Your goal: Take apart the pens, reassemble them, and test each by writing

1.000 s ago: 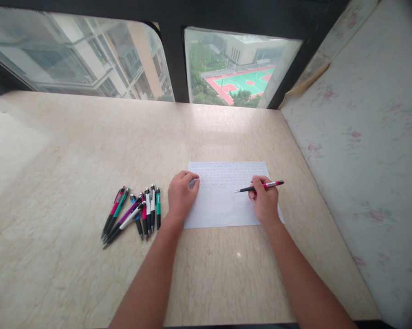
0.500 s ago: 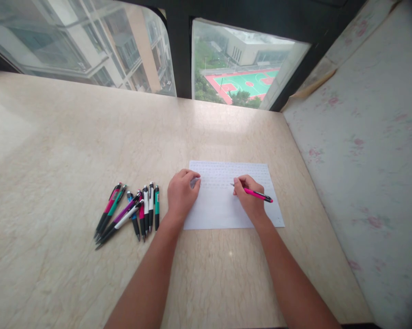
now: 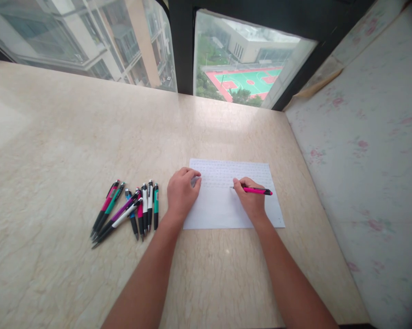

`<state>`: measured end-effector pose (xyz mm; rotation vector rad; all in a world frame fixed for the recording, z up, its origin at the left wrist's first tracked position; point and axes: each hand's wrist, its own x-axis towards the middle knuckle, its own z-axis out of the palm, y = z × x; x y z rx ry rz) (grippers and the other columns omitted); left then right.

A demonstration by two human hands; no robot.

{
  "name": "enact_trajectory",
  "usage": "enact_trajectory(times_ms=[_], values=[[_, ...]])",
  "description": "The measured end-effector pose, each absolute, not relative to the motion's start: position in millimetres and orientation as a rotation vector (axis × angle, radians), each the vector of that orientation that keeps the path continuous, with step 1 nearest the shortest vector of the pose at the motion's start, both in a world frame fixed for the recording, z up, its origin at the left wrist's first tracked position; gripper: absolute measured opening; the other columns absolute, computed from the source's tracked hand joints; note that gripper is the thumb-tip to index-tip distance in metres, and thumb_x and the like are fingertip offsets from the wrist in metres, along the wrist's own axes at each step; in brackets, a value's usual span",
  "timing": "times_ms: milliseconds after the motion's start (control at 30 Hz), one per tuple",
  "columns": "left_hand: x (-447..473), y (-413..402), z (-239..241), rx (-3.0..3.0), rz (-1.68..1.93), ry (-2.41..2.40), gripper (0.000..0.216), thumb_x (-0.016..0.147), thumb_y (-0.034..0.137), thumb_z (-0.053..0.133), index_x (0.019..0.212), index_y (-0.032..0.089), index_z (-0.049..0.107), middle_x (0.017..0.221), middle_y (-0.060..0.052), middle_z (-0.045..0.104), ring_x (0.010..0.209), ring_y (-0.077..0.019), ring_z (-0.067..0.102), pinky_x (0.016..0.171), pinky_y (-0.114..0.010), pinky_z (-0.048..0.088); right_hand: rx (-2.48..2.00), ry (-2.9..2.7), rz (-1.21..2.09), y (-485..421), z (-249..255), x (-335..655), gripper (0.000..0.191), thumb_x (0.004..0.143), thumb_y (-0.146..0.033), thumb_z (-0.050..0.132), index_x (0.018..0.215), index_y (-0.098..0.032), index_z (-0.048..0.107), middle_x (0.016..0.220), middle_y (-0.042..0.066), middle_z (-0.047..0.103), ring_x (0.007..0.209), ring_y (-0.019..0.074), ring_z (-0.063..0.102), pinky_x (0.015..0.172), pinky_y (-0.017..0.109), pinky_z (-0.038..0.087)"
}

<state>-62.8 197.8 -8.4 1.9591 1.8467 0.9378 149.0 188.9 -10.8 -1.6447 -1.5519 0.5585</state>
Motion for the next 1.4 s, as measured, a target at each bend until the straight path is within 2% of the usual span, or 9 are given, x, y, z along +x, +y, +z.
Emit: enact_trajectory(times_ms=[367, 567, 733, 1000, 1167, 1300, 1400], values=[[-61.8, 198.0, -6.8, 1.954, 0.931, 1.854, 0.010, 0.084, 0.021, 0.059, 0.088, 0.021, 0.068, 0.094, -0.006, 0.068, 0.089, -0.0218, 0.062, 0.081, -0.034, 0.047, -1.661, -1.590, 0.453, 189.4, -13.0, 149.6, 0.038, 0.088, -0.036, 0.054, 0.056, -0.019, 0.046, 0.049, -0.005, 0.042, 0.048, 0.0096, 0.037, 0.051, 0.024, 0.029], [-61.9, 198.1, -8.2, 1.966, 0.928, 1.856, 0.010, 0.084, 0.021, 0.059, 0.088, 0.021, 0.068, 0.095, -0.006, 0.068, 0.090, -0.0219, 0.062, 0.081, -0.035, 0.047, -1.662, -1.604, 0.453, 188.8, -13.4, 149.5, 0.037, 0.088, -0.037, 0.054, 0.056, -0.019, 0.046, 0.051, -0.004, 0.046, 0.049, 0.0098, 0.040, 0.051, 0.024, 0.030], [-62.0, 198.0, -7.7, 1.960, 0.922, 1.855, 0.010, 0.084, 0.021, 0.059, 0.089, 0.021, 0.068, 0.095, -0.006, 0.067, 0.090, -0.0216, 0.062, 0.081, -0.034, 0.047, -1.672, -1.589, 0.420, 189.0, -12.1, 148.8, 0.038, 0.089, -0.037, 0.053, 0.056, -0.020, 0.043, 0.050, -0.005, 0.042, 0.048, 0.0097, 0.037, 0.051, 0.024, 0.029], [-61.7, 197.9, -7.2, 1.960, 0.913, 1.863, 0.010, 0.084, 0.021, 0.059, 0.088, 0.021, 0.068, 0.096, -0.006, 0.067, 0.090, -0.0215, 0.062, 0.081, -0.034, 0.047, -1.665, -1.579, 0.436, 187.4, -13.3, 148.7, 0.036, 0.088, -0.036, 0.053, 0.057, -0.020, 0.045, 0.051, -0.005, 0.045, 0.049, 0.0098, 0.039, 0.052, 0.024, 0.031], [-61.5, 196.9, -4.6, 1.952, 0.925, 1.853, 0.010, 0.083, 0.019, 0.059, 0.087, 0.021, 0.068, 0.094, -0.006, 0.067, 0.089, -0.0217, 0.062, 0.081, -0.035, 0.048, -1.673, -1.582, 0.382, 188.6, -12.1, 148.0, 0.037, 0.089, -0.033, 0.051, 0.056, -0.021, 0.039, 0.050, -0.006, 0.039, 0.049, 0.0097, 0.035, 0.052, 0.025, 0.028], [-62.2, 196.7, -6.0, 1.961, 0.932, 1.847, 0.010, 0.083, 0.019, 0.059, 0.088, 0.021, 0.068, 0.094, -0.006, 0.067, 0.090, -0.0219, 0.062, 0.082, -0.035, 0.048, -1.641, -1.582, 0.428, 189.5, -13.2, 149.9, 0.038, 0.089, -0.034, 0.050, 0.056, -0.021, 0.037, 0.050, -0.006, 0.036, 0.048, 0.0098, 0.034, 0.051, 0.025, 0.027], [-62.7, 197.0, -7.4, 1.963, 0.927, 1.846, 0.010, 0.084, 0.020, 0.059, 0.088, 0.021, 0.068, 0.095, -0.007, 0.067, 0.090, -0.0216, 0.062, 0.082, -0.035, 0.048, -1.615, -1.394, 0.536, 188.5, -14.1, 154.2, 0.036, 0.089, -0.039, 0.052, 0.059, -0.021, 0.042, 0.052, -0.005, 0.041, 0.050, 0.0107, 0.038, 0.051, 0.025, 0.031]])
